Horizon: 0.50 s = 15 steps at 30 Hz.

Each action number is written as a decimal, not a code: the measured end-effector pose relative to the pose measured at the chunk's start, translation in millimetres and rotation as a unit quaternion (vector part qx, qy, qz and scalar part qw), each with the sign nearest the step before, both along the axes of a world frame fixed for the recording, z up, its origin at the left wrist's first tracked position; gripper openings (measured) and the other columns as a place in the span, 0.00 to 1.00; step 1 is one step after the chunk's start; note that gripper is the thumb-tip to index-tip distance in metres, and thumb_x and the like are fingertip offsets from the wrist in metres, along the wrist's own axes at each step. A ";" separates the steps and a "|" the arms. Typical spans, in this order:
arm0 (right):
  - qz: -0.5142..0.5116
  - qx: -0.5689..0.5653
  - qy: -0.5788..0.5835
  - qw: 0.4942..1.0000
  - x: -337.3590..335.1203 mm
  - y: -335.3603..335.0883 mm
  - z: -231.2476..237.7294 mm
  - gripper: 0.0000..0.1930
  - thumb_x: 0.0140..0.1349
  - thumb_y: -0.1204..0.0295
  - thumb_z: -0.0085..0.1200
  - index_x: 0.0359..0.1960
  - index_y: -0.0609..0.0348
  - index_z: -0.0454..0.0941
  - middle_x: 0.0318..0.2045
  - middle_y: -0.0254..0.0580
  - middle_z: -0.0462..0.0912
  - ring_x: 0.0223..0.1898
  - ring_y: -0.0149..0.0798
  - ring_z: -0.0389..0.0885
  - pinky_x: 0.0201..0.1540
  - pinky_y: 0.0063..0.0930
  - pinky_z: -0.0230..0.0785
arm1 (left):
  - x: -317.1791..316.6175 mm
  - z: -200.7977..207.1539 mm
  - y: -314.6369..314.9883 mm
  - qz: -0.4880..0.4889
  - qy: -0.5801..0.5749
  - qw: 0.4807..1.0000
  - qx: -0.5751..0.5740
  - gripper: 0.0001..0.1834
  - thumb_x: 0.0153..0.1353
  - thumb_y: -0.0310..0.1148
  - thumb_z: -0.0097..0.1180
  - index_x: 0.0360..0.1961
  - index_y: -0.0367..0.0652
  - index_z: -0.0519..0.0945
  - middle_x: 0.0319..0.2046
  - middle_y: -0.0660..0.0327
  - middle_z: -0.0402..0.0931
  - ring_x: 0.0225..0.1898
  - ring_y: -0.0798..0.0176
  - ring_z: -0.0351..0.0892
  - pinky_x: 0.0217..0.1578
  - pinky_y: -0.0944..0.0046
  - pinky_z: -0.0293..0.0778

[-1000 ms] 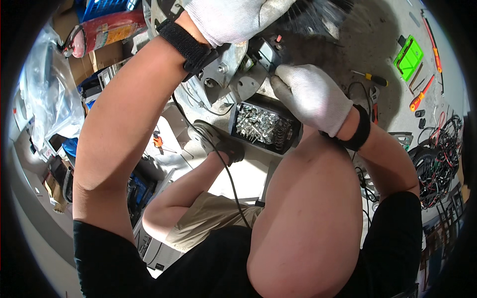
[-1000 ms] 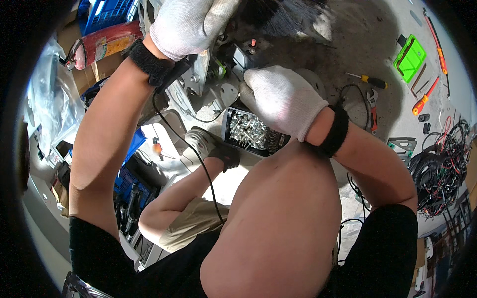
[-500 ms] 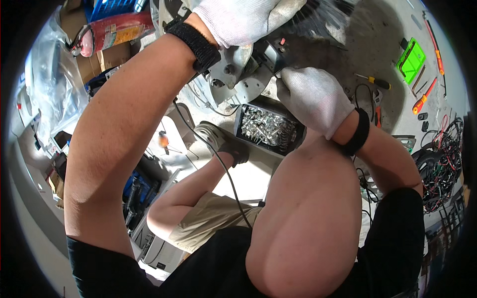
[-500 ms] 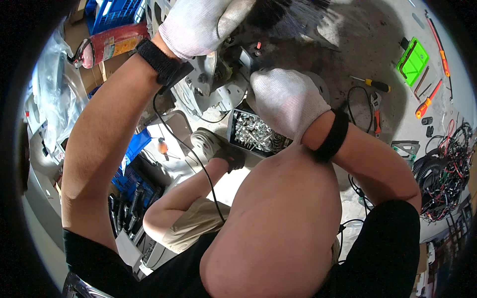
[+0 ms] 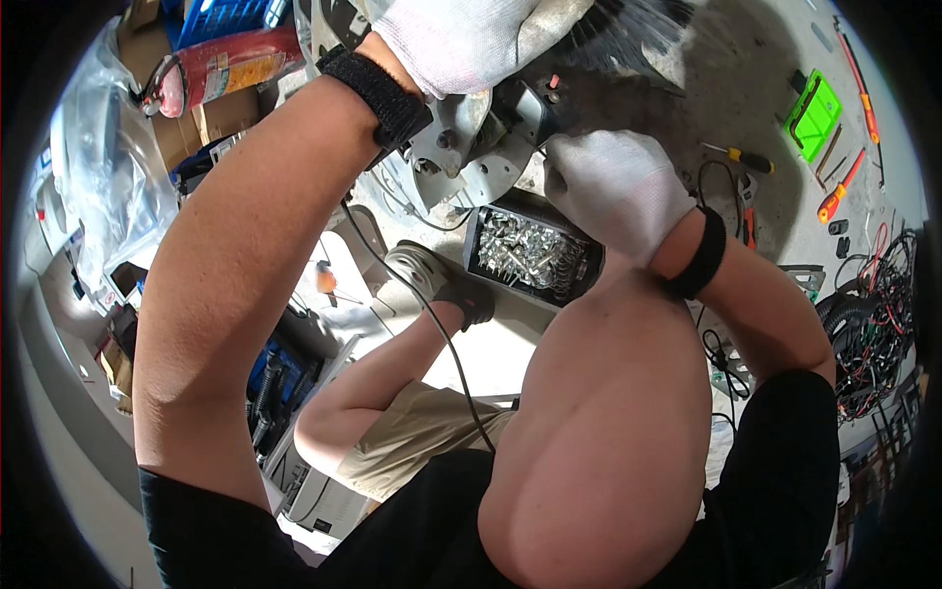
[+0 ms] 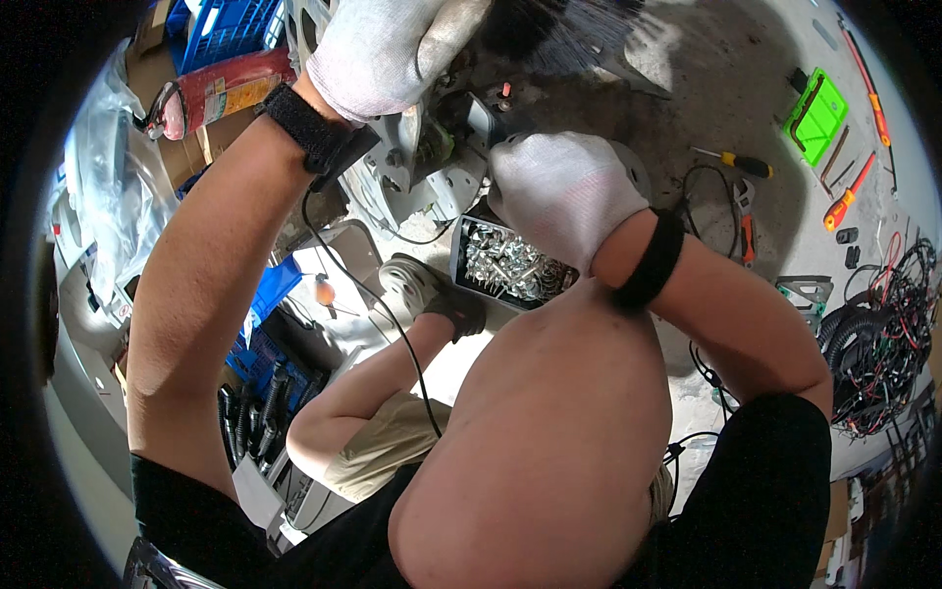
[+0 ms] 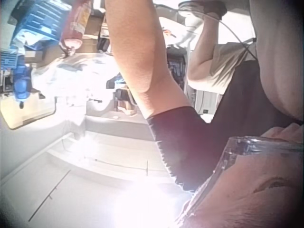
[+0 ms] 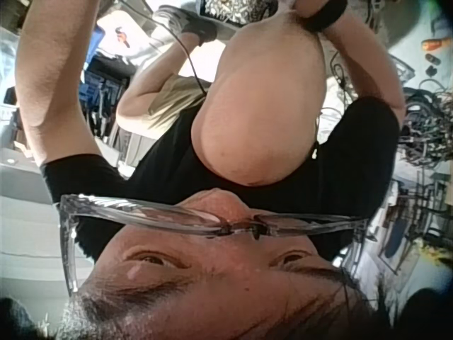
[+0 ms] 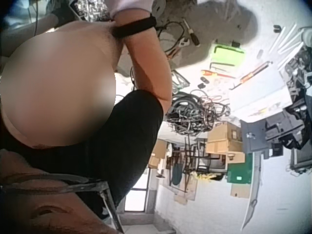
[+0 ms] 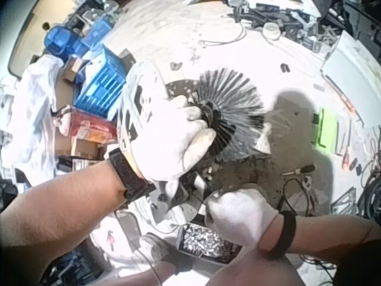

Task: The recorder is disassembling and inspecting mechanical components of a large piece of equipment on a workshop floor.

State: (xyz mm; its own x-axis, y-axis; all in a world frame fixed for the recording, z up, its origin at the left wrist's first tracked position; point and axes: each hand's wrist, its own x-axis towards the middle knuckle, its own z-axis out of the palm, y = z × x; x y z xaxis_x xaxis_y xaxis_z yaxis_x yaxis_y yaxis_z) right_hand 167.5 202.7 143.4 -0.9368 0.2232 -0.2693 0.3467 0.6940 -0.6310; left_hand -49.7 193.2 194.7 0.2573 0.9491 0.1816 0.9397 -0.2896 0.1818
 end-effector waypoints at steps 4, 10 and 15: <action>0.040 0.020 -0.018 0.999 1.9 17.3 -7.1 0.10 0.64 0.65 0.56 0.31 0.56 0.83 0.28 0.50 0.86 0.34 0.56 0.87 0.40 0.47 0.80 | 0.1 -1.8 0.3 -0.003 -0.001 1.000 0.020 0.12 0.61 0.35 0.58 0.24 0.41 0.82 0.27 0.53 0.78 0.34 0.47 0.74 0.38 0.48 0.69; 0.043 0.017 0.071 0.996 0.5 27.9 -8.7 0.12 0.67 0.63 0.54 0.30 0.57 0.82 0.27 0.53 0.85 0.34 0.58 0.86 0.41 0.49 0.80 | 0.2 0.9 -0.7 -0.002 0.006 1.000 0.010 0.12 0.61 0.35 0.58 0.24 0.41 0.82 0.26 0.53 0.78 0.34 0.47 0.74 0.37 0.48 0.69; 0.030 -0.023 -0.033 0.999 -7.1 13.2 6.6 0.14 0.67 0.63 0.55 0.30 0.60 0.83 0.26 0.55 0.85 0.33 0.59 0.86 0.41 0.50 0.80 | 0.4 1.7 -0.1 0.001 0.007 1.000 0.003 0.11 0.61 0.35 0.58 0.24 0.41 0.82 0.27 0.53 0.78 0.34 0.47 0.75 0.37 0.48 0.69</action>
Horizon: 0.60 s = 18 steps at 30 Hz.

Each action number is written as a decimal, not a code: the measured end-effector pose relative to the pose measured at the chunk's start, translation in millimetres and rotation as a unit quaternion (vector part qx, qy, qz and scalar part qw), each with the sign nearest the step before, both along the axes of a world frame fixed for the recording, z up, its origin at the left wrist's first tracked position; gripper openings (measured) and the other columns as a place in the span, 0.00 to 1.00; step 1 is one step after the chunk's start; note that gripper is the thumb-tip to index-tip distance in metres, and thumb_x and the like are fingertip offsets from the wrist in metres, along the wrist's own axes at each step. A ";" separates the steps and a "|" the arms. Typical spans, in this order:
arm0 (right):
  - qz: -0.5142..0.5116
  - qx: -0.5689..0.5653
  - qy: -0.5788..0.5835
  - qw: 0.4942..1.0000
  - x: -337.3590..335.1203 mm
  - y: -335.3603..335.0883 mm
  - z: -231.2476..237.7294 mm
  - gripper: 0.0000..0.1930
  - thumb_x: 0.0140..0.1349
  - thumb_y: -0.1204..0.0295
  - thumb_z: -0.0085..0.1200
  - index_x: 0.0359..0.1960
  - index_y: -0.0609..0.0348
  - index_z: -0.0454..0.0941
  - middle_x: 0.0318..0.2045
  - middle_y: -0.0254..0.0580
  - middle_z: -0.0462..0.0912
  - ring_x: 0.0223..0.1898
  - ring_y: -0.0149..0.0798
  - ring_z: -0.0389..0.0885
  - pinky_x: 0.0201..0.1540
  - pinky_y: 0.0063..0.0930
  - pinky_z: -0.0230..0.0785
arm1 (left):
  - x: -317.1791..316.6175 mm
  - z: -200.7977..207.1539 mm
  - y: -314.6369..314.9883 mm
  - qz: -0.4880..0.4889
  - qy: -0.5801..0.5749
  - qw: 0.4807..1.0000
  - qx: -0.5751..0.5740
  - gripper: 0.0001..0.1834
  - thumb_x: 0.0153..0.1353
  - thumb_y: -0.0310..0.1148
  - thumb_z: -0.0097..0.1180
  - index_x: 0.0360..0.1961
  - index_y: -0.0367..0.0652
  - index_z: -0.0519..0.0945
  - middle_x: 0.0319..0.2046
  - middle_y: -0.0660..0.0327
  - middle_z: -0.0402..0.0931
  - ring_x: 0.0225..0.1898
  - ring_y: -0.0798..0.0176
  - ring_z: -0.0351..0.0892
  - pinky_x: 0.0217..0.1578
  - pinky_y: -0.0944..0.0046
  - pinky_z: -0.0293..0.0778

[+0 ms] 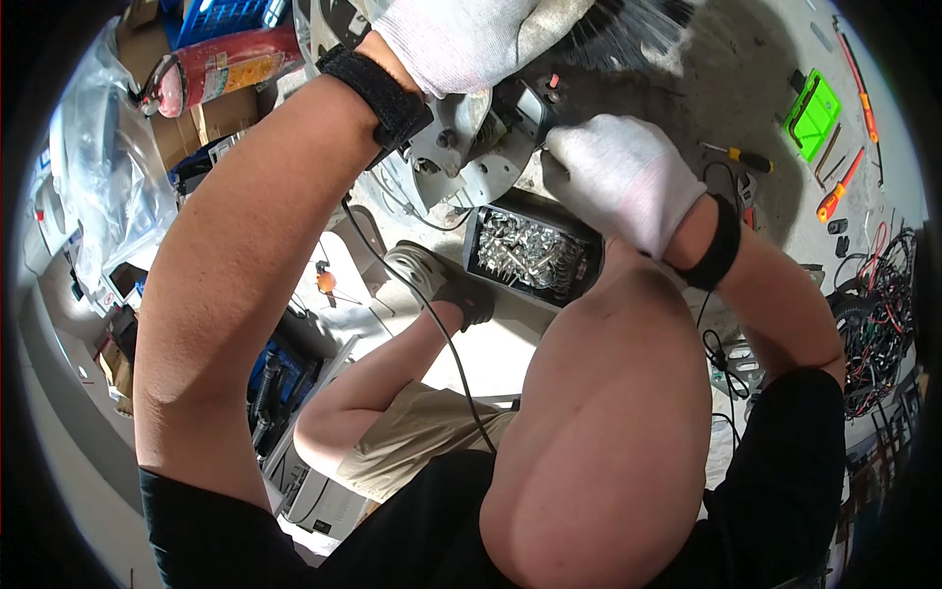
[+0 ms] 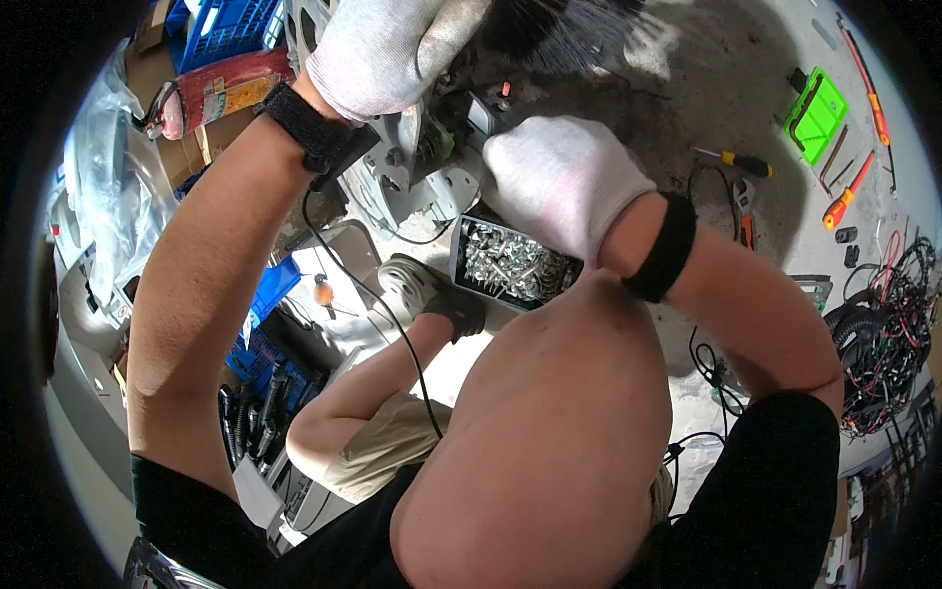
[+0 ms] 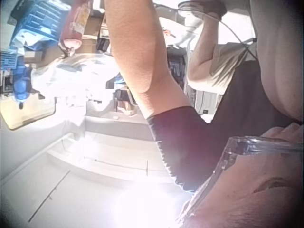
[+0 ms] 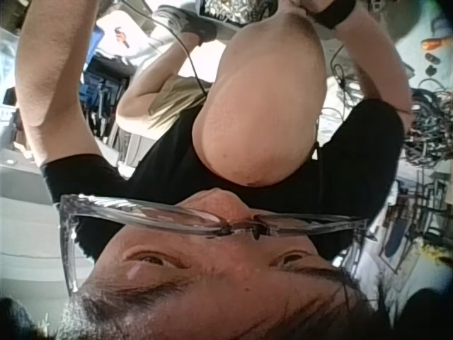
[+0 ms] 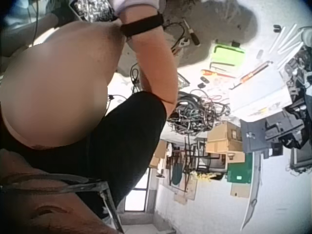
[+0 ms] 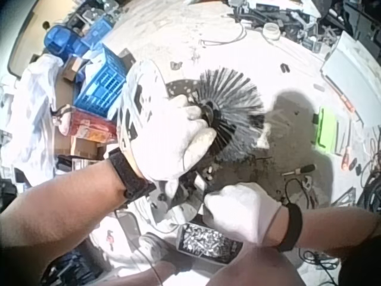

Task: The recorder is disassembling and inspecting mechanical components of a large piece of equipment on a workshop floor.

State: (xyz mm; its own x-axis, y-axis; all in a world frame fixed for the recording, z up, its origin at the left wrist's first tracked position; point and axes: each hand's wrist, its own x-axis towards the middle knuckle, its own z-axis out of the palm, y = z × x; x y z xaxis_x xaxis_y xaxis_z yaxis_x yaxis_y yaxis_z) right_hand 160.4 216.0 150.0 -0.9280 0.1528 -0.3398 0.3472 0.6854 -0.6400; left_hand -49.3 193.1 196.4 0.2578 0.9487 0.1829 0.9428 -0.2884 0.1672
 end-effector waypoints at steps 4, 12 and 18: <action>-0.017 -0.011 0.019 1.000 -7.0 -14.0 14.1 0.14 0.66 0.64 0.54 0.27 0.60 0.83 0.25 0.55 0.85 0.31 0.58 0.86 0.40 0.49 0.81 | 0.0 -0.4 -0.7 -0.003 -0.001 1.000 0.006 0.11 0.60 0.35 0.59 0.25 0.41 0.82 0.27 0.53 0.78 0.34 0.48 0.75 0.38 0.48 0.69; -0.025 -0.021 0.004 0.999 -7.7 -15.6 11.2 0.13 0.64 0.64 0.56 0.27 0.59 0.85 0.27 0.54 0.86 0.34 0.57 0.87 0.41 0.47 0.81 | -1.1 -4.0 -1.5 -0.006 -0.011 1.000 0.024 0.09 0.59 0.35 0.61 0.25 0.42 0.82 0.28 0.55 0.79 0.35 0.48 0.75 0.39 0.50 0.70; -0.027 0.023 0.031 0.999 4.4 -9.7 -2.0 0.10 0.63 0.64 0.58 0.29 0.56 0.85 0.28 0.51 0.87 0.35 0.55 0.88 0.41 0.46 0.81 | -0.3 -4.0 -2.3 -0.003 -0.009 1.000 0.024 0.10 0.60 0.35 0.60 0.25 0.42 0.83 0.28 0.55 0.79 0.35 0.48 0.75 0.39 0.49 0.70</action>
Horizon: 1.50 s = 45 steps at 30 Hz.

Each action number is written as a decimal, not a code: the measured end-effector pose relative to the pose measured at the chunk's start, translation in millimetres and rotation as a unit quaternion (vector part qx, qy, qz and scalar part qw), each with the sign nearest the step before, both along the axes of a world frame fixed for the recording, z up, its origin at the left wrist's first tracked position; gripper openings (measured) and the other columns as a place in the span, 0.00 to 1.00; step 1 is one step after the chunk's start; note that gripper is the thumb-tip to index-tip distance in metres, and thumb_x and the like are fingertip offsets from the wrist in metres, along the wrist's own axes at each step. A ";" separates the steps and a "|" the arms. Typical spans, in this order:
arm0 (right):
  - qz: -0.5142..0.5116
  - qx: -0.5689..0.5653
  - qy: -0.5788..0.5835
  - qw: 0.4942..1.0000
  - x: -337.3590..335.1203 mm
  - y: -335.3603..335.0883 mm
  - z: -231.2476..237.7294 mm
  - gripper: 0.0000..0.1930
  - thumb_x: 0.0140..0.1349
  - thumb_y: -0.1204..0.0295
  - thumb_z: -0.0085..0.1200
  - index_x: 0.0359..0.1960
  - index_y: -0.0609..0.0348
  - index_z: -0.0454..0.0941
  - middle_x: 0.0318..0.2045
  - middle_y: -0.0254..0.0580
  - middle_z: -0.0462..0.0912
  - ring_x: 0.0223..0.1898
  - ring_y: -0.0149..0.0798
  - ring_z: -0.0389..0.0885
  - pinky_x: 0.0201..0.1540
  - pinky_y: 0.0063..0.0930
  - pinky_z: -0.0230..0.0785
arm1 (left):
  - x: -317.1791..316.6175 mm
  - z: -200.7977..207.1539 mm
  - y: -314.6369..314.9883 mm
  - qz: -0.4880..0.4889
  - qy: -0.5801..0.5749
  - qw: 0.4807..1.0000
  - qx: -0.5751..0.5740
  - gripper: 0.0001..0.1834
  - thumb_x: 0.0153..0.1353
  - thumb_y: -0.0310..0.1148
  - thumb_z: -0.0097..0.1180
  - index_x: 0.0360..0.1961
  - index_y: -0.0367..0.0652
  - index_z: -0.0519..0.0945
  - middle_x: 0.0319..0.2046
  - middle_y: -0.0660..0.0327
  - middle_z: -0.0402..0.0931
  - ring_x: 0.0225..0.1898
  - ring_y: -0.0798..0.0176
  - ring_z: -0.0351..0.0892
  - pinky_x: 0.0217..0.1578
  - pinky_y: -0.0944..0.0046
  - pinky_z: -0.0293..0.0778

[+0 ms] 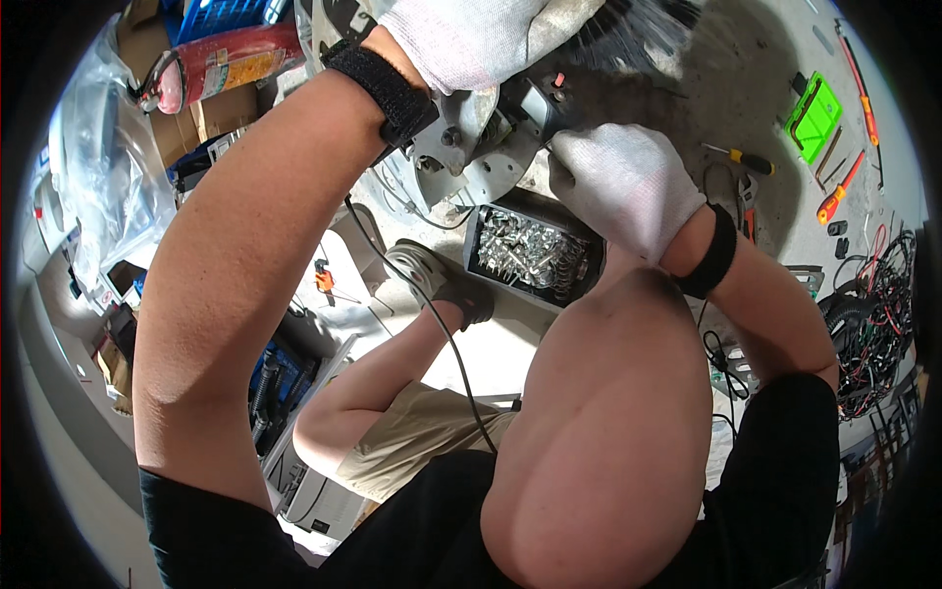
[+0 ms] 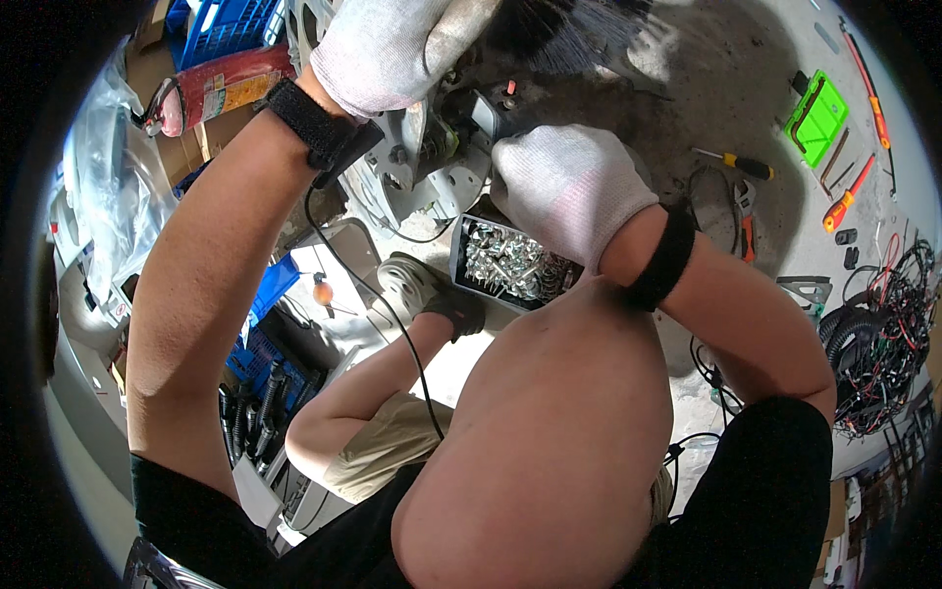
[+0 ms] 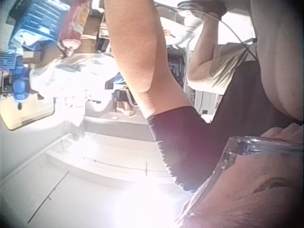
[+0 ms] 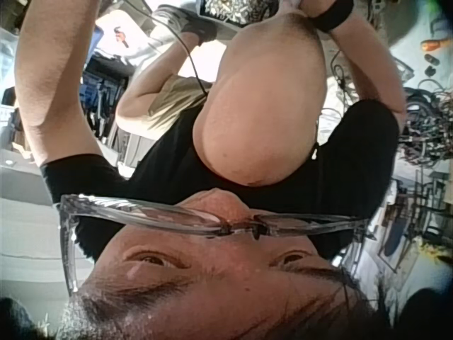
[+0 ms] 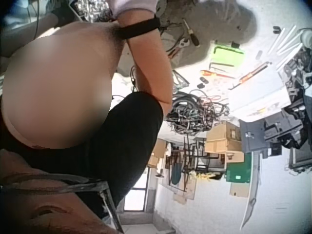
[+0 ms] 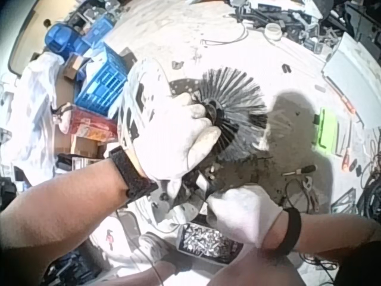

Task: The recorder is disassembling and inspecting mechanical components of a large piece of equipment on a workshop floor.

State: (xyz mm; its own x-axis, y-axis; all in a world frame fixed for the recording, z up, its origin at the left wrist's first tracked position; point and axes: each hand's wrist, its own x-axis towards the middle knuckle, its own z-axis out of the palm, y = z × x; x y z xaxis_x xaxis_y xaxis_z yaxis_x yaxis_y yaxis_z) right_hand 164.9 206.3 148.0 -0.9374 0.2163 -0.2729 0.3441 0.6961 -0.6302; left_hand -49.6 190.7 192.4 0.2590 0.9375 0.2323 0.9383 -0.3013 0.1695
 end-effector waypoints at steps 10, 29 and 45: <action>0.066 0.078 0.046 0.994 -6.8 32.4 2.7 0.10 0.61 0.63 0.59 0.32 0.55 0.87 0.28 0.48 0.87 0.34 0.51 0.88 0.39 0.45 0.82 | 0.1 2.7 -0.2 -0.004 0.000 1.000 -0.005 0.11 0.61 0.36 0.59 0.25 0.41 0.83 0.28 0.53 0.79 0.36 0.47 0.76 0.39 0.48 0.70; 0.006 0.059 0.255 0.965 -24.2 67.4 -33.3 0.07 0.67 0.71 0.58 0.37 0.63 0.82 0.27 0.50 0.82 0.30 0.51 0.81 0.34 0.40 0.74 | -1.3 1.7 -2.2 -0.028 0.019 0.999 0.016 0.11 0.62 0.37 0.57 0.27 0.43 0.85 0.28 0.54 0.79 0.36 0.47 0.76 0.39 0.49 0.70; -0.261 -0.309 0.135 0.905 5.2 13.9 -21.7 0.06 0.72 0.75 0.53 0.39 0.64 0.81 0.26 0.33 0.81 0.28 0.27 0.77 0.34 0.26 0.72 | -1.8 -2.0 -1.5 -0.006 -0.009 1.000 0.020 0.10 0.60 0.35 0.59 0.26 0.40 0.83 0.28 0.53 0.79 0.36 0.47 0.76 0.40 0.48 0.70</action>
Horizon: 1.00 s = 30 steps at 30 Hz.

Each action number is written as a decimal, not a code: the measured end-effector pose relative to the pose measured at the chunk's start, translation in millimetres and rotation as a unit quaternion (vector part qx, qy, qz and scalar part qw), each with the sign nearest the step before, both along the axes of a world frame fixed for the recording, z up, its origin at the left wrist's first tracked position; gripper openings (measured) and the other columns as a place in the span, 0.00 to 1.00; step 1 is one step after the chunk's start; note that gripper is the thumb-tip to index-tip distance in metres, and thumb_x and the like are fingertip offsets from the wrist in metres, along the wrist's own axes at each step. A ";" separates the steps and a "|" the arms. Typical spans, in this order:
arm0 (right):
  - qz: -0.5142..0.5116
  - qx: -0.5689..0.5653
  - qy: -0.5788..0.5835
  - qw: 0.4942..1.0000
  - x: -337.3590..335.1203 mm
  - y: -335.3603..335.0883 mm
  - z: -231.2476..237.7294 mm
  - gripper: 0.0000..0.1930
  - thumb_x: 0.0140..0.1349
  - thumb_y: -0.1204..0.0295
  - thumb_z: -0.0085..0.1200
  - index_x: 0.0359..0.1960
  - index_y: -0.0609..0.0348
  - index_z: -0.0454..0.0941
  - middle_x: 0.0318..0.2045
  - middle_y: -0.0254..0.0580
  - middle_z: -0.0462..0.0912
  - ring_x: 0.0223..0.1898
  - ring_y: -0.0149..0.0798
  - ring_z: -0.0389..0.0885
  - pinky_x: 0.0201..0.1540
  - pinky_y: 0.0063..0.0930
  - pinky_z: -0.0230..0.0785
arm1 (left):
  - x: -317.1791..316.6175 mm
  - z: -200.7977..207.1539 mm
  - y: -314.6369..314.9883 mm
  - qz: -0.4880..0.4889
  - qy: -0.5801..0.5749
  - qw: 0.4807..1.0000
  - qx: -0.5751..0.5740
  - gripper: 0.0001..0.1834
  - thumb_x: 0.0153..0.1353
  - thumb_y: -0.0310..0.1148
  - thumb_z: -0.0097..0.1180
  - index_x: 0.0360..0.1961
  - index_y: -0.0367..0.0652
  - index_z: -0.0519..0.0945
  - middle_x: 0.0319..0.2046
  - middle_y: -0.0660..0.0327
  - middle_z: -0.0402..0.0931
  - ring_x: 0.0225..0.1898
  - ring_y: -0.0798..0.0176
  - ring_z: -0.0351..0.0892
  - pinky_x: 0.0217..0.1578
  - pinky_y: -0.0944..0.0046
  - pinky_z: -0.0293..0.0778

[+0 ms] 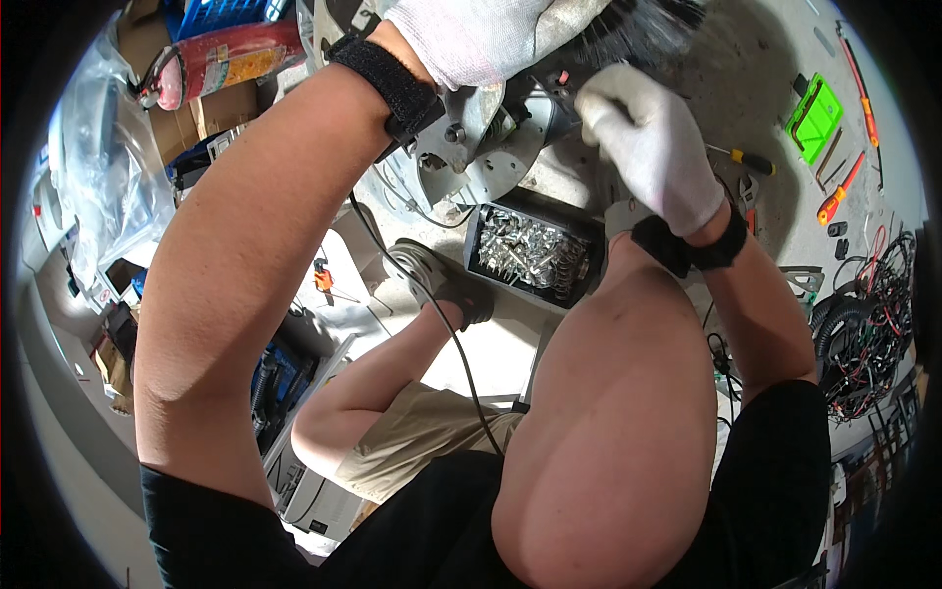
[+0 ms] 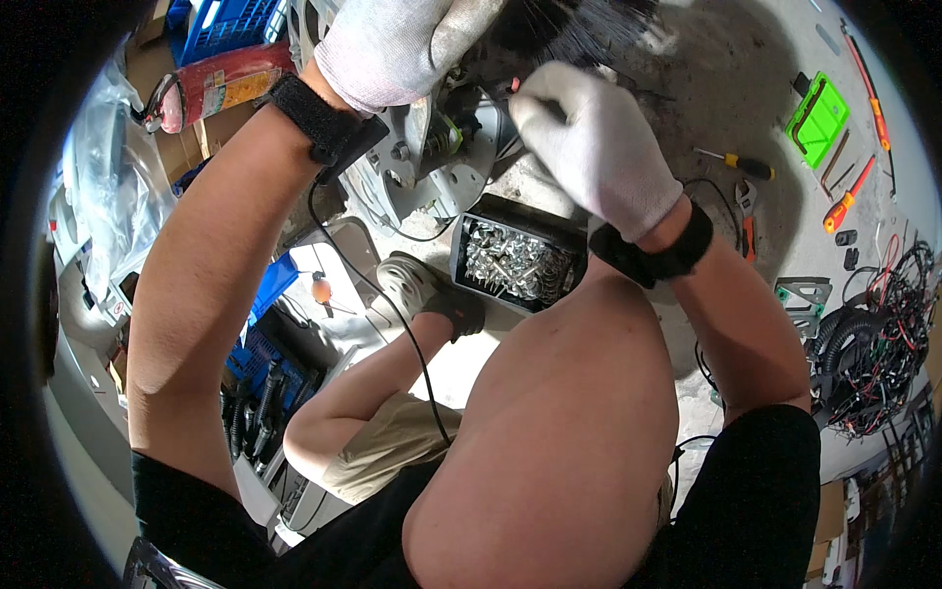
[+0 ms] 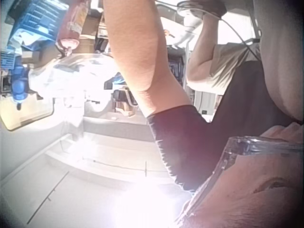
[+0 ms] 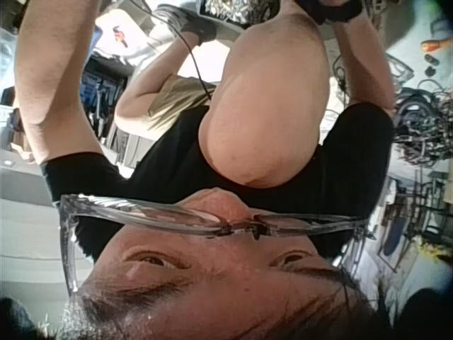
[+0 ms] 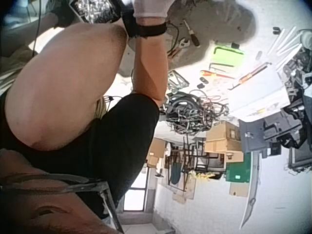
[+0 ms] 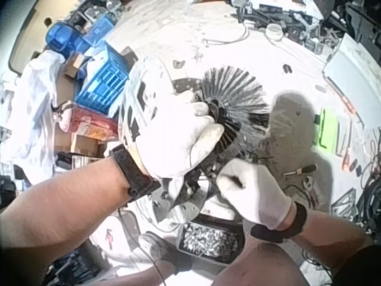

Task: The recorder is disassembling and inspecting mechanical components of a large piece of equipment on a workshop floor.

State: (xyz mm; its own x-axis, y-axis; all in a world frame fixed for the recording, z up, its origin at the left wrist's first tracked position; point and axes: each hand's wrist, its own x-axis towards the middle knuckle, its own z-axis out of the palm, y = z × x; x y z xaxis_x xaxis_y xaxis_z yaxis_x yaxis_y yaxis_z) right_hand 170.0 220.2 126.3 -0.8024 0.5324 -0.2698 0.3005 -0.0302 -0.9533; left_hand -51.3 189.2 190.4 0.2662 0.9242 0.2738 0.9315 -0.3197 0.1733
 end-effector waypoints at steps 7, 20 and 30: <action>0.188 0.104 -0.033 0.976 10.3 -6.5 12.8 0.09 0.64 0.68 0.57 0.35 0.62 0.82 0.28 0.58 0.82 0.33 0.59 0.83 0.37 0.47 0.74 | 1.3 0.0 0.3 0.009 0.006 1.000 -0.010 0.11 0.61 0.35 0.59 0.25 0.41 0.83 0.28 0.53 0.79 0.37 0.47 0.76 0.39 0.48 0.70; 0.170 0.186 -0.076 0.965 7.4 -12.3 15.7 0.10 0.63 0.65 0.58 0.33 0.58 0.84 0.27 0.54 0.84 0.36 0.58 0.85 0.41 0.50 0.77 | 3.3 -1.8 0.2 0.023 0.023 0.999 -0.006 0.12 0.63 0.35 0.58 0.24 0.41 0.82 0.28 0.52 0.78 0.36 0.46 0.75 0.39 0.47 0.70; 0.191 0.250 -0.109 0.943 9.8 -17.5 17.0 0.10 0.60 0.64 0.60 0.34 0.57 0.83 0.26 0.50 0.85 0.34 0.56 0.86 0.38 0.49 0.79 | 3.9 -1.8 1.5 0.014 0.010 1.000 0.006 0.12 0.63 0.35 0.58 0.24 0.41 0.82 0.27 0.53 0.78 0.35 0.46 0.75 0.38 0.48 0.70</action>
